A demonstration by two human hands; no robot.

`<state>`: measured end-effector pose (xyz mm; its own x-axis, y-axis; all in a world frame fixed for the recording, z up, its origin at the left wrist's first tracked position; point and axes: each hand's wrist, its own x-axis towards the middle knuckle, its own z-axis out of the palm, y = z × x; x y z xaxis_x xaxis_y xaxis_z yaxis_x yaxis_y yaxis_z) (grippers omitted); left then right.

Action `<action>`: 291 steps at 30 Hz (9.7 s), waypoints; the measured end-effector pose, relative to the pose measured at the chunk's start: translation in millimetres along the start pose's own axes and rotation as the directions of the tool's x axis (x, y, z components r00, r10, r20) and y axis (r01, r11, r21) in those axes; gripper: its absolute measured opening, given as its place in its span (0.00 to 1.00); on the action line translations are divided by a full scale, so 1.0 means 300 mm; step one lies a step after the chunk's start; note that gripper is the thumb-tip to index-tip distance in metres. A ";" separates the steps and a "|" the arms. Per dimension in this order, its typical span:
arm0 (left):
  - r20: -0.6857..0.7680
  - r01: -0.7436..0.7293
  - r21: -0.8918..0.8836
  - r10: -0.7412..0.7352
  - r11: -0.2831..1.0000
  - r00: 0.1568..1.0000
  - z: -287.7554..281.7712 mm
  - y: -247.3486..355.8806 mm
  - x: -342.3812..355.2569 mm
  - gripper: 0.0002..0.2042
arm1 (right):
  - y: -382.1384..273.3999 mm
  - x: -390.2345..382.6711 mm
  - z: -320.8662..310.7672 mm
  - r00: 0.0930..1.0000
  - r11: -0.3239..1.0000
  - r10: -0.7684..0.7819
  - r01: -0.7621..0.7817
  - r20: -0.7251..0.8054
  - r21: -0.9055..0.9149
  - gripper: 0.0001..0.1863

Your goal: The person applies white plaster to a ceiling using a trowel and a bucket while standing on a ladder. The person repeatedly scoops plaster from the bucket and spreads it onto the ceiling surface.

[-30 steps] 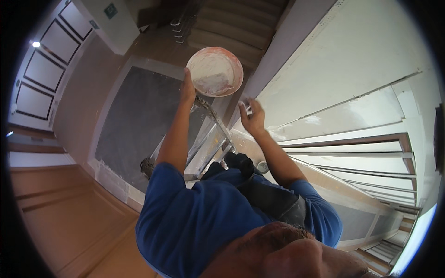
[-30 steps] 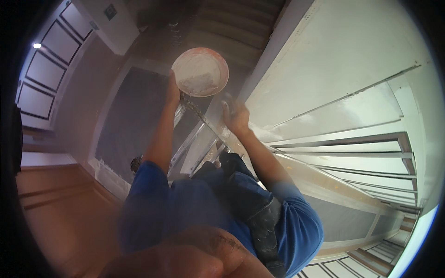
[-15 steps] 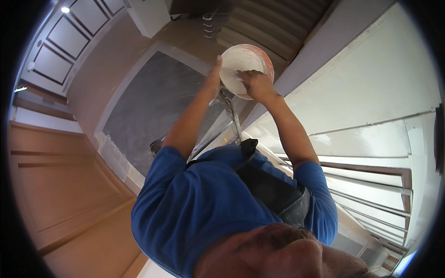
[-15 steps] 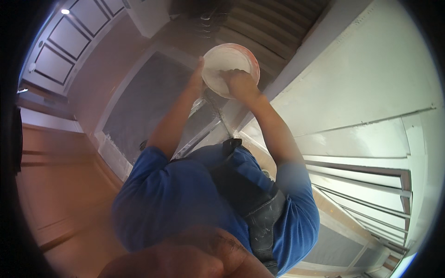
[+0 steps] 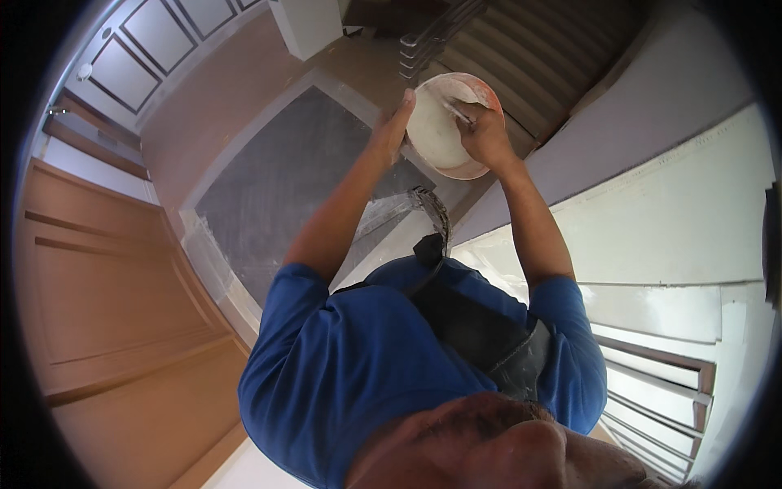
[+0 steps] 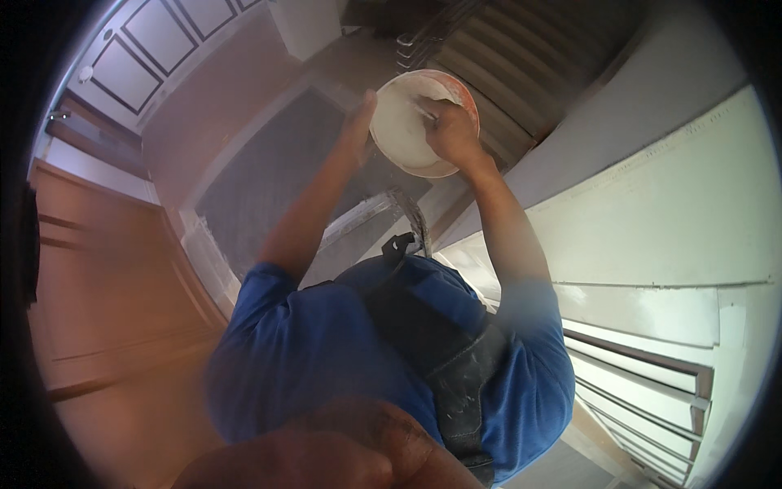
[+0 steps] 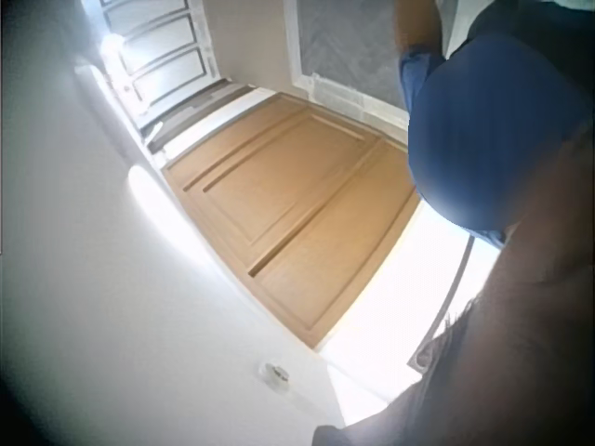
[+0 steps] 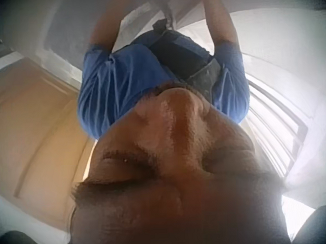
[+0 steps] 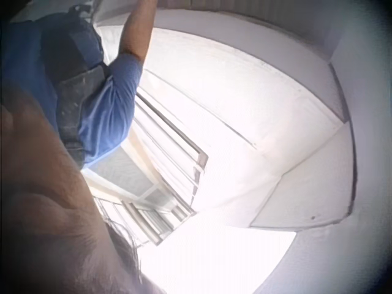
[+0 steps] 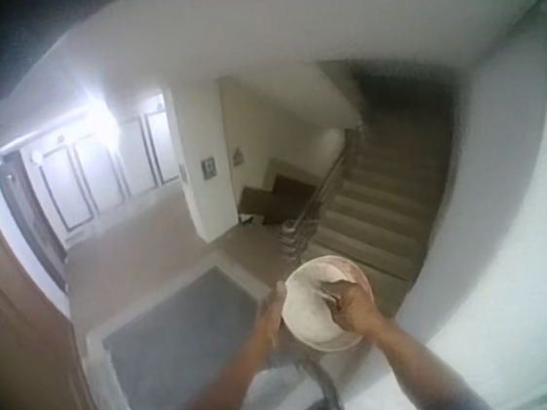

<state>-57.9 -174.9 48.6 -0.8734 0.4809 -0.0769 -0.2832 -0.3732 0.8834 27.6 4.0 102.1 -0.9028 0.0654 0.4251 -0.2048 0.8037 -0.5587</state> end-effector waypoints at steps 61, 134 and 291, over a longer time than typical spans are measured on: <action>-0.036 0.398 -0.109 -0.404 0.911 0.914 0.047 -0.235 0.082 0.39 | -0.164 0.125 -0.943 0.820 0.499 -0.566 0.259 -0.085 -0.827 0.19; 0.345 -0.007 0.695 -0.325 0.719 0.881 0.055 -0.376 0.007 0.35 | -0.273 0.359 -1.498 0.931 -0.830 0.120 -0.097 -0.346 -0.549 0.07; 0.110 -0.206 0.087 0.197 0.975 0.974 -0.072 -0.222 -0.011 0.30 | 0.005 -0.023 -0.012 0.952 0.987 -0.151 0.161 0.266 -0.016 0.22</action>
<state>-44.7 -168.9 -19.9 -0.8630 0.4826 0.1496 -0.0616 -0.3944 0.9169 34.9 6.9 100.9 -0.9291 -0.2166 0.2997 -0.3416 0.8130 -0.4715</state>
